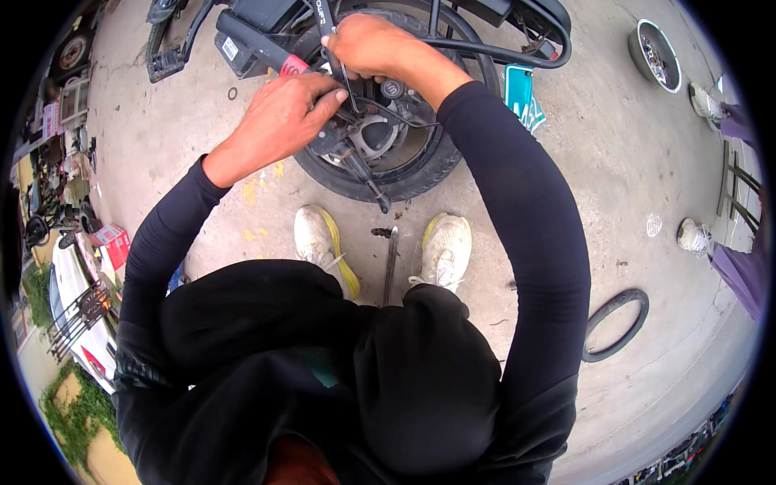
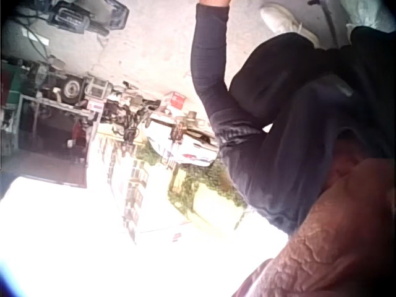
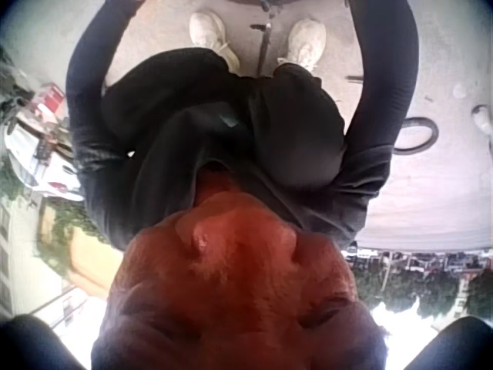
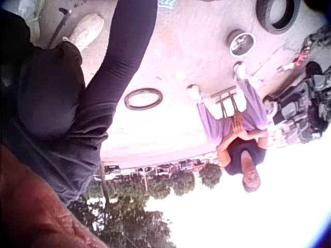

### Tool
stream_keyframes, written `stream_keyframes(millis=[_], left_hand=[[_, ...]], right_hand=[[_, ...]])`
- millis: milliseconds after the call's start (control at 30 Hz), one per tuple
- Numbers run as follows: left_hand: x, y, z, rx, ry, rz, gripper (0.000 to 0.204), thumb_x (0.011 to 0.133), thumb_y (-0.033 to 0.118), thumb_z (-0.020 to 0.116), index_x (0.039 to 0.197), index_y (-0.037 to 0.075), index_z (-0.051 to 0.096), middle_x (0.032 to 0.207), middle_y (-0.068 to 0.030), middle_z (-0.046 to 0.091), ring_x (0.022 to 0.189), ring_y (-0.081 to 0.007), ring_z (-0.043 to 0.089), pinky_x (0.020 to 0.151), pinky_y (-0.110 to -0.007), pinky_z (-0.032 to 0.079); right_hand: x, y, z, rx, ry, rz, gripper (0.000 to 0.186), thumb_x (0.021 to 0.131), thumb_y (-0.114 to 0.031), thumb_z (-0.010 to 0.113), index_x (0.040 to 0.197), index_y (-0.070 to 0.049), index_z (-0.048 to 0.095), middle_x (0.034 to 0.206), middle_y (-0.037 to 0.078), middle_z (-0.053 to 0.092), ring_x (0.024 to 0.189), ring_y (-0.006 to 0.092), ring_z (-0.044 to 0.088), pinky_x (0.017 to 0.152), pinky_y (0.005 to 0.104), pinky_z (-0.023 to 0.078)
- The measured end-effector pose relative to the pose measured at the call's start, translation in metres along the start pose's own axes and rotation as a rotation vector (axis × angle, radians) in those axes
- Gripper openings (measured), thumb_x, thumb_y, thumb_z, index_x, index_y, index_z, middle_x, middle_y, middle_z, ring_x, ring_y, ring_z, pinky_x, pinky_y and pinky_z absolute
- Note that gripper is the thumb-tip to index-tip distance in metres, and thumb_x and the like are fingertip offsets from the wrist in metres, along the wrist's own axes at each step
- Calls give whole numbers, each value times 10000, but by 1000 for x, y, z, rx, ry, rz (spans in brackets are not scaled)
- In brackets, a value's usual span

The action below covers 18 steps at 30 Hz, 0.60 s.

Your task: The person works on the rear wheel and brake assembly of a motorcycle, using a wrench and screwdriver to adjust and tighten components. The person repeatedly manipulates the brake caliper and rotor area while the motorcycle remains on its stand.

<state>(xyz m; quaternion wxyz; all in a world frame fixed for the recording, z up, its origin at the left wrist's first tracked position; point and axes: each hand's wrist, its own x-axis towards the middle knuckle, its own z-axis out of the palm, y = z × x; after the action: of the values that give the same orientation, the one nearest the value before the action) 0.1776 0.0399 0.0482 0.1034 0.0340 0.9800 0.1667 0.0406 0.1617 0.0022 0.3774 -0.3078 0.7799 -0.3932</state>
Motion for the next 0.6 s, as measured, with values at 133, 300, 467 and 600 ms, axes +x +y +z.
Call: stream_keyframes(millis=[133,300,467,600], left_hand=[[9,-1,6,-170,-102,-103,373,991,329,611,1031,-23,728,850,-158,685,795,-302,677,718,-406,497],[19,-4,11,-603,-267,-371,438,968,369,649,1055,-56,714,850,-133,686,775,-140,607,711,-335,470],[26,-9,-11,-415,-78,-215,393,1013,373,606,1028,-14,670,770,-66,622,756,-121,537,709,-331,454],[28,-24,-16,33,120,278,194,973,209,660,1061,39,689,965,-115,647,833,-292,663,745,-402,527]], right_hand=[[-2,11,13,-37,125,-97,485,1034,-367,481,895,27,726,818,240,691,720,400,686,742,491,539],[12,15,10,-125,62,-65,453,1035,-348,477,951,18,729,866,251,712,785,401,706,736,497,527],[-2,10,-9,709,187,-7,404,1068,-282,499,829,5,652,636,68,631,505,200,569,466,375,453],[-71,21,1,749,408,-80,395,1018,-357,606,1081,24,688,905,110,732,719,132,679,600,237,480]])
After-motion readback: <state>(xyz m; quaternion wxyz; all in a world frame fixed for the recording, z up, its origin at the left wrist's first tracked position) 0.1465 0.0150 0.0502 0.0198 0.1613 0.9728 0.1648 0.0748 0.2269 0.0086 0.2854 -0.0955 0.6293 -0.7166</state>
